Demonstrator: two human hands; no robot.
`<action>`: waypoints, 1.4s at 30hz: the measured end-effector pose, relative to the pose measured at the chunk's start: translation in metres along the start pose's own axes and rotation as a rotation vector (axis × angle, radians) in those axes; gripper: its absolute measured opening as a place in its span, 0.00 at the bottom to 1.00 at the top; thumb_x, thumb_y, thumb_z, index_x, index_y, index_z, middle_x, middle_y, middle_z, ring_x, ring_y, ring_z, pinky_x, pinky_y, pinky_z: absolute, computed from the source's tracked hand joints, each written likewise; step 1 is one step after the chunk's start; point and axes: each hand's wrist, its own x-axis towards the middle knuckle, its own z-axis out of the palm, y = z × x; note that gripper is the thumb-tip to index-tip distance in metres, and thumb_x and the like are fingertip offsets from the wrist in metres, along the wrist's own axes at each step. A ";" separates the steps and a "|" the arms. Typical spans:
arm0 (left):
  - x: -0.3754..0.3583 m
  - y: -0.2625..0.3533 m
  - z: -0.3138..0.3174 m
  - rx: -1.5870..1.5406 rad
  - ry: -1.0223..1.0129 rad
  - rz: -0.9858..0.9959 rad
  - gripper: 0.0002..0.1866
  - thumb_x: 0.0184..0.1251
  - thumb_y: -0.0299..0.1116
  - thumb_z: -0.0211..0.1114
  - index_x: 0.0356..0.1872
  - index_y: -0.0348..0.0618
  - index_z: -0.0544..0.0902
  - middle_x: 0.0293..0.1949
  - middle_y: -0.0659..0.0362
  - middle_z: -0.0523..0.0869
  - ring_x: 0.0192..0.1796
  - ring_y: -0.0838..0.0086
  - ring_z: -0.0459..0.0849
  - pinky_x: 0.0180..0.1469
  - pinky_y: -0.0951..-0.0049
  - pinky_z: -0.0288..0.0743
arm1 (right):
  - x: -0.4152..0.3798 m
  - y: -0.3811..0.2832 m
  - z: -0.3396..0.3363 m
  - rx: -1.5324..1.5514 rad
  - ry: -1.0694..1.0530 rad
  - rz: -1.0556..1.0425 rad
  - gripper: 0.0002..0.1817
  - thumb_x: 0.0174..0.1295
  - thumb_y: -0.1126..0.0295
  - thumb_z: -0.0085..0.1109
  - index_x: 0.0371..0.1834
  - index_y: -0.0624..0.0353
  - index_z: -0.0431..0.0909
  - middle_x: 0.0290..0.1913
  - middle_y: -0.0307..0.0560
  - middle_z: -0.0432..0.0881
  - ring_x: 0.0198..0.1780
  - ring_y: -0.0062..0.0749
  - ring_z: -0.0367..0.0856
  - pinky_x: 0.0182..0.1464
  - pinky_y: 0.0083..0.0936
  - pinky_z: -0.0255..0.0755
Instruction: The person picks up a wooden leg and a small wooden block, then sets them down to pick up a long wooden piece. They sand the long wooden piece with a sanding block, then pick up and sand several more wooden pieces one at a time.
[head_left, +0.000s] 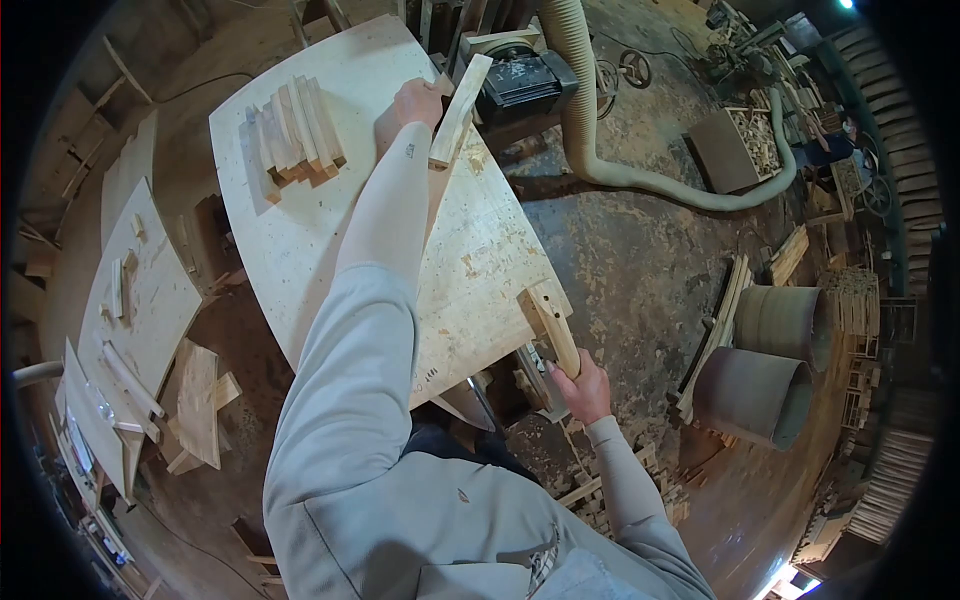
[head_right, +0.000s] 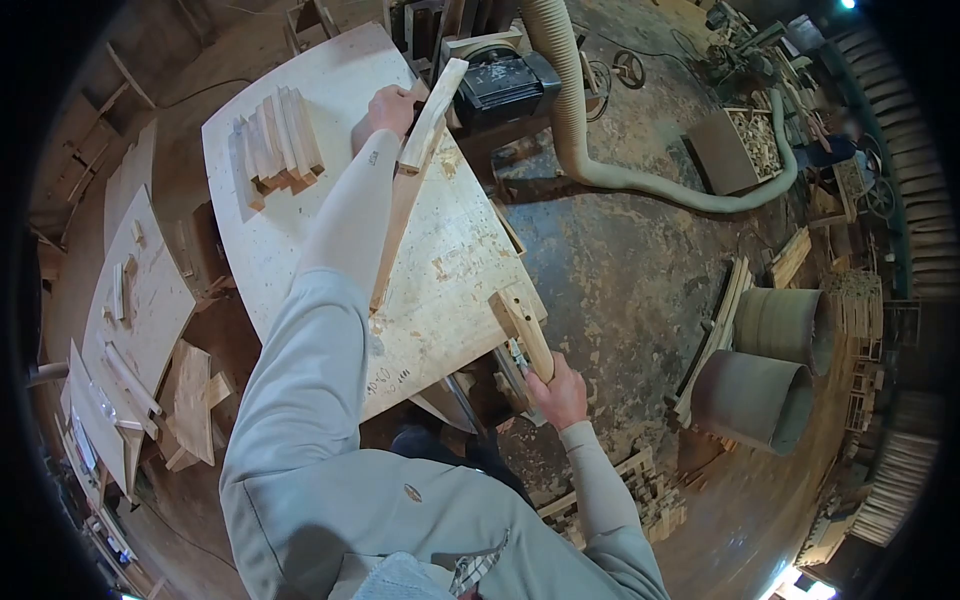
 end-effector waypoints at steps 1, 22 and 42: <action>0.000 -0.003 0.003 0.015 0.022 0.005 0.11 0.71 0.40 0.74 0.40 0.43 0.97 0.45 0.44 0.97 0.53 0.46 0.95 0.60 0.50 0.87 | 0.000 -0.001 0.000 0.001 0.005 -0.006 0.26 0.69 0.49 0.75 0.58 0.58 0.85 0.42 0.66 0.92 0.46 0.68 0.92 0.49 0.56 0.84; -0.081 0.072 -0.095 -0.629 -0.195 -0.168 0.11 0.76 0.33 0.75 0.53 0.40 0.88 0.41 0.59 0.90 0.44 0.74 0.88 0.51 0.68 0.82 | -0.006 -0.038 -0.040 -0.039 -0.064 0.047 0.29 0.71 0.51 0.76 0.66 0.60 0.84 0.50 0.63 0.92 0.52 0.63 0.93 0.57 0.50 0.86; -0.417 0.242 -0.112 -0.379 -1.078 0.370 0.20 0.78 0.32 0.78 0.64 0.38 0.85 0.58 0.49 0.89 0.60 0.57 0.91 0.61 0.59 0.87 | 0.014 0.069 -0.232 0.392 -0.055 -0.133 0.17 0.75 0.58 0.69 0.55 0.60 0.92 0.46 0.57 0.95 0.48 0.50 0.95 0.53 0.42 0.87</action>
